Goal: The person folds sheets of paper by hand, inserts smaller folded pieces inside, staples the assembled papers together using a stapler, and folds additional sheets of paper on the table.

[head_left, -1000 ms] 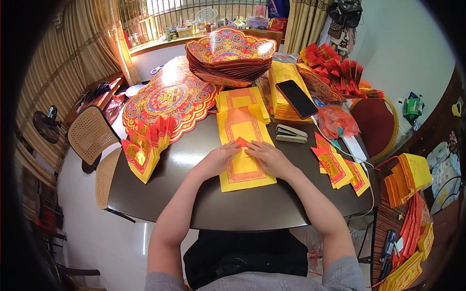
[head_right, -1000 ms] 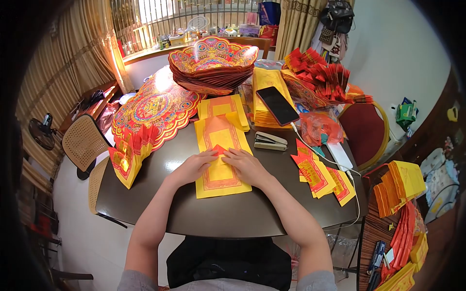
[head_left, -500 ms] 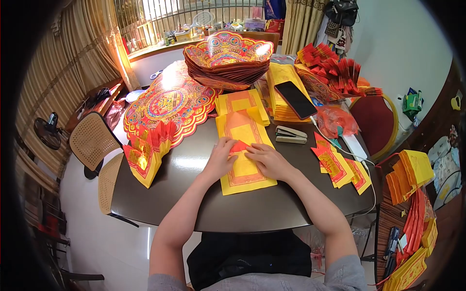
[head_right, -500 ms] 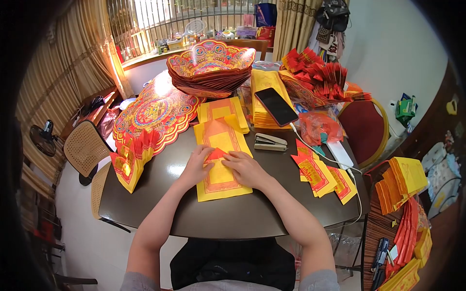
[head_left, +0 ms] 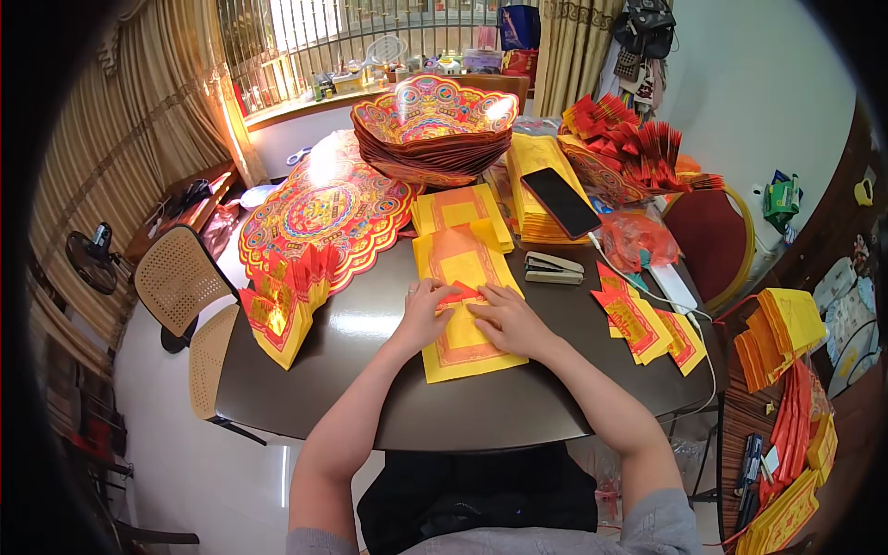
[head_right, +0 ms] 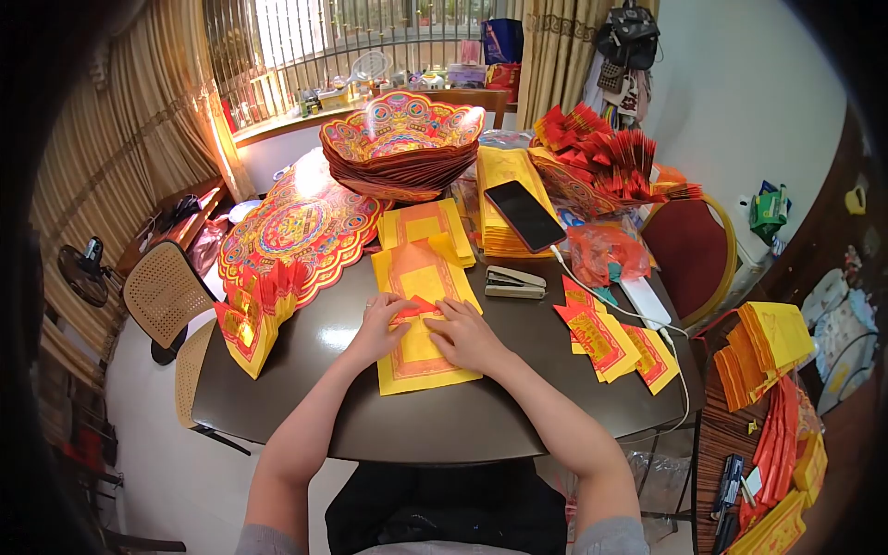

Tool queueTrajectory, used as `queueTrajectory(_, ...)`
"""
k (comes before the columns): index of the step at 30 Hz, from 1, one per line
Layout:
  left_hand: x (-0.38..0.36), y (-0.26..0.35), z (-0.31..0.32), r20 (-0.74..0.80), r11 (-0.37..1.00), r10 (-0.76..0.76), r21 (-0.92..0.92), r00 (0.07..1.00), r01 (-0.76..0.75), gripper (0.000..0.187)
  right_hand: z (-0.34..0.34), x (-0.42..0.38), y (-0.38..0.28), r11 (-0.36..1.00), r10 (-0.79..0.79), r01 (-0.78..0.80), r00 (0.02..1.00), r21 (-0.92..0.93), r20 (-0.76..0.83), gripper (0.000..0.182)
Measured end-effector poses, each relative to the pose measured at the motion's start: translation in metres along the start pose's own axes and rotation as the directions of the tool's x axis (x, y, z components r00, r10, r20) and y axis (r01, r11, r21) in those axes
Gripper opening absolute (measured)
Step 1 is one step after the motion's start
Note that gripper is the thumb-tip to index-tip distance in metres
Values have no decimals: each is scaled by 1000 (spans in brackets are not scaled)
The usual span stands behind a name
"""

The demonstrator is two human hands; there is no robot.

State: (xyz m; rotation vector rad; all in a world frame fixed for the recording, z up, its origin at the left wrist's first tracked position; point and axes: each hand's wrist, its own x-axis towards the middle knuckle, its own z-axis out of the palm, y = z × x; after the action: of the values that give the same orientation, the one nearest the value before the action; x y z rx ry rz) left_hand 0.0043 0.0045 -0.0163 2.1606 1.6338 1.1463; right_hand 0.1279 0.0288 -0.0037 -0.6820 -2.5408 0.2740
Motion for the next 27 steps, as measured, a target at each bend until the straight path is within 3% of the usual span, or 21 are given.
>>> queueTrajectory(5, 3, 6, -4, 45, 990, -121, -62, 992, 124, 19, -3, 1, -4, 1000, 15, -15, 1000, 8, -11, 15)
queueTrajectory(16, 4, 7, -5, 53, 972, -165, -159, 985, 171, 21, 2, 2, -3, 999, 32, -30, 999, 42, -42, 14)
queueTrajectory(20, 4, 7, -3, -25, 965, -12, -263, 1000, 5, 21, 6, 2, -1, 995, 90, -87, 994, 47, -64, 14)
queueTrajectory(25, 2, 3, 1, -40, 965, 109, -237, 993, -115, 21, 3, 2, -1, 990, 116, -115, 993, 84, -12, 15)
queueTrajectory(27, 1, 4, 1, -30, 963, 95, -249, 995, -99, 21, 2, 2, -2, 983, 140, -140, 990, 118, 11, 15)
